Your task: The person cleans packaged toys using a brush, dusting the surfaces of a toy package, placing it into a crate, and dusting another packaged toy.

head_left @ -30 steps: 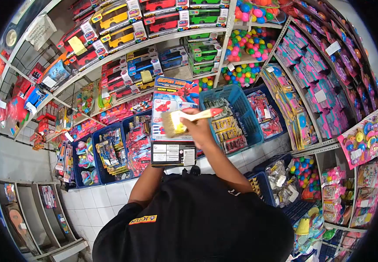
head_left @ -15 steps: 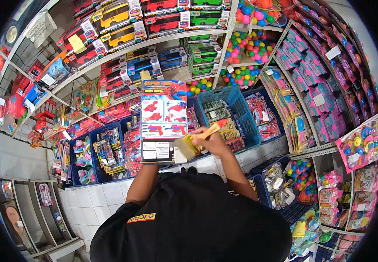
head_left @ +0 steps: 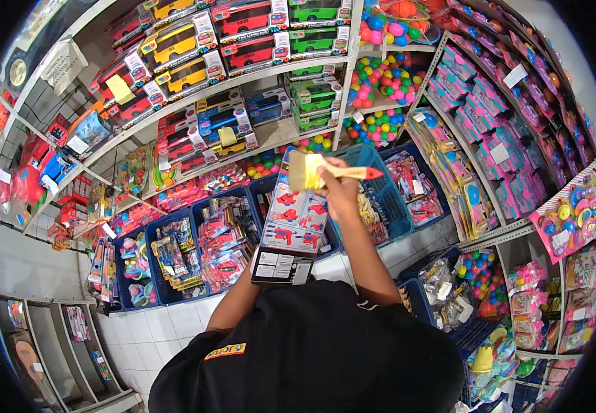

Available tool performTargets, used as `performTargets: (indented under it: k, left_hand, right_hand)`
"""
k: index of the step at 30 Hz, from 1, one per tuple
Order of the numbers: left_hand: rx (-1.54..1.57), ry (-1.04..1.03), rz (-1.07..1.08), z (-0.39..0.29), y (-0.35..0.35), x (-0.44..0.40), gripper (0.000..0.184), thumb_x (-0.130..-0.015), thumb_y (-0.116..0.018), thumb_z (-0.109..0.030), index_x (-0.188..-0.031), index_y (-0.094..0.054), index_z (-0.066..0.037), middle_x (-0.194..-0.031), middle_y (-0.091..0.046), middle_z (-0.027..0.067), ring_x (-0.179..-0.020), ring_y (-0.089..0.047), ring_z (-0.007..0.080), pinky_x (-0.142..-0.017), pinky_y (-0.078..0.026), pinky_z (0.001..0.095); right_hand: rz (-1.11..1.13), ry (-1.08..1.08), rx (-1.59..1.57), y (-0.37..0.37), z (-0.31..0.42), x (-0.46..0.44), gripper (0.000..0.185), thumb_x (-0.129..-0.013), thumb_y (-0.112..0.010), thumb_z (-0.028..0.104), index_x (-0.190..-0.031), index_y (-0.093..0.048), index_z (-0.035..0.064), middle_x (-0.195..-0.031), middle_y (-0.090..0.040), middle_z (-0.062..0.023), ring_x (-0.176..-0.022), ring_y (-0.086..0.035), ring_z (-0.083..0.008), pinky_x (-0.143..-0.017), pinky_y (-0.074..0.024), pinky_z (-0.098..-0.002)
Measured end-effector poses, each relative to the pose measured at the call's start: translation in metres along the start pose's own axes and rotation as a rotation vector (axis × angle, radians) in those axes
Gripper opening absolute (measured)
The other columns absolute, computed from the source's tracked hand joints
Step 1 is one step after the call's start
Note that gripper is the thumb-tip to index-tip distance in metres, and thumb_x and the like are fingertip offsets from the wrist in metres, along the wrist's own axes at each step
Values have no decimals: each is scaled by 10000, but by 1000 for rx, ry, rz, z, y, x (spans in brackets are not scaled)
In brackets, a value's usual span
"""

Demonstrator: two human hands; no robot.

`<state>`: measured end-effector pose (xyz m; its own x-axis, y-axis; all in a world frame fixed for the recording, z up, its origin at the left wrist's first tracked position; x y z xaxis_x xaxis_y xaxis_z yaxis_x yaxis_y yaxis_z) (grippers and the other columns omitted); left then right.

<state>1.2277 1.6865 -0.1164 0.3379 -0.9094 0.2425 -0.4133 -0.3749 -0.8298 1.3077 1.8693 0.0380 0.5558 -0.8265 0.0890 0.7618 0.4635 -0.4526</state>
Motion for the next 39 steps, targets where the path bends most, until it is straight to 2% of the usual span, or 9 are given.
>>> performTargets:
  k: [6,12,15,17,20,27,35,37,39]
  left_hand:
    - [19,-52,5,-21,14,-4,645,-988,-393,-552,-1318,-506,-9,-1205,-616,136,-1097,-613,259,-905,-528,402]
    - [-148,-204,-36,-60,61,-26,630,-997,-394,-540,-1318,-507,-11,-1200,-619,129,-1095,-614,250,-901,-531,395]
    - [-673,-413,-204,-86,57,-6,492,-1009,-461,-426,-1267,-591,-28,-1043,-661,51,-910,-603,120,-847,-482,282]
    - [-946,-516,-328,-98,2,14,427,-993,-521,-306,-1303,-571,-17,-1081,-643,33,-870,-563,93,-834,-455,253]
    - [-1125,-628,-300,-98,-14,11,477,-855,-684,-148,-1294,-571,0,-1266,-597,133,-1148,-564,208,-994,-425,334]
    - [-1571,-739,-228,-79,-46,-7,619,-715,-828,-249,-1260,-606,-58,-1355,-518,191,-1239,-506,331,-1049,-384,412]
    - [-1409,-446,-271,-52,29,22,436,-881,-684,-245,-1258,-600,-44,-1221,-612,158,-1154,-565,277,-984,-424,367]
    - [-1217,-98,-368,-31,93,47,360,-932,-625,-219,-1201,-605,19,-1157,-643,132,-1112,-578,197,-986,-427,338]
    - [-1103,-100,-431,-19,131,80,381,-946,-622,-213,-1246,-589,19,-1142,-664,124,-1036,-608,190,-944,-449,319]
  right_hand:
    - [381,-15,143,-17,-64,51,336,-826,-634,5,-1153,-555,4,-1084,-640,-79,-1006,-619,-154,-880,-504,-298]
    - [368,-295,37,15,-105,75,107,-820,-522,35,-874,-610,10,-854,-668,-120,-832,-648,-206,-769,-515,-318]
    - [375,-362,16,20,-111,83,139,-811,-518,25,-911,-614,15,-794,-644,-89,-798,-640,-198,-756,-513,-323]
    - [387,-385,-55,22,-118,87,234,-894,-565,141,-1088,-593,13,-815,-636,-74,-771,-634,-175,-711,-518,-311]
    - [319,-464,-91,23,-122,97,457,-911,-672,259,-1256,-521,0,-898,-628,-68,-764,-626,-146,-675,-519,-287]
    - [209,-315,181,51,-149,94,358,-814,-663,-32,-1155,-572,28,-937,-632,-29,-887,-623,-133,-775,-512,-289]
    - [-168,-520,148,220,-224,124,419,-833,-611,-15,-1245,-538,15,-929,-631,-47,-836,-623,-166,-747,-507,-311]
    - [-263,-517,22,255,-228,145,264,-810,-604,-19,-1070,-592,28,-824,-608,-38,-694,-602,-155,-612,-489,-309]
    - [-348,-478,36,305,-252,165,212,-804,-602,-34,-996,-571,50,-771,-556,-8,-677,-589,-149,-594,-480,-309]
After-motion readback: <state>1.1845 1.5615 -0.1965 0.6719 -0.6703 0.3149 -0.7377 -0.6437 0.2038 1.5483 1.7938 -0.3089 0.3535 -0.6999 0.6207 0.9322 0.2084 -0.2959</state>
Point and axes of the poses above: each hand's wrist, its own x-axis away from the middle knuckle, its own y-axis out of the back of the hand, z = x × y, the point moved 7 cm from there along -x, towards the middle knuckle
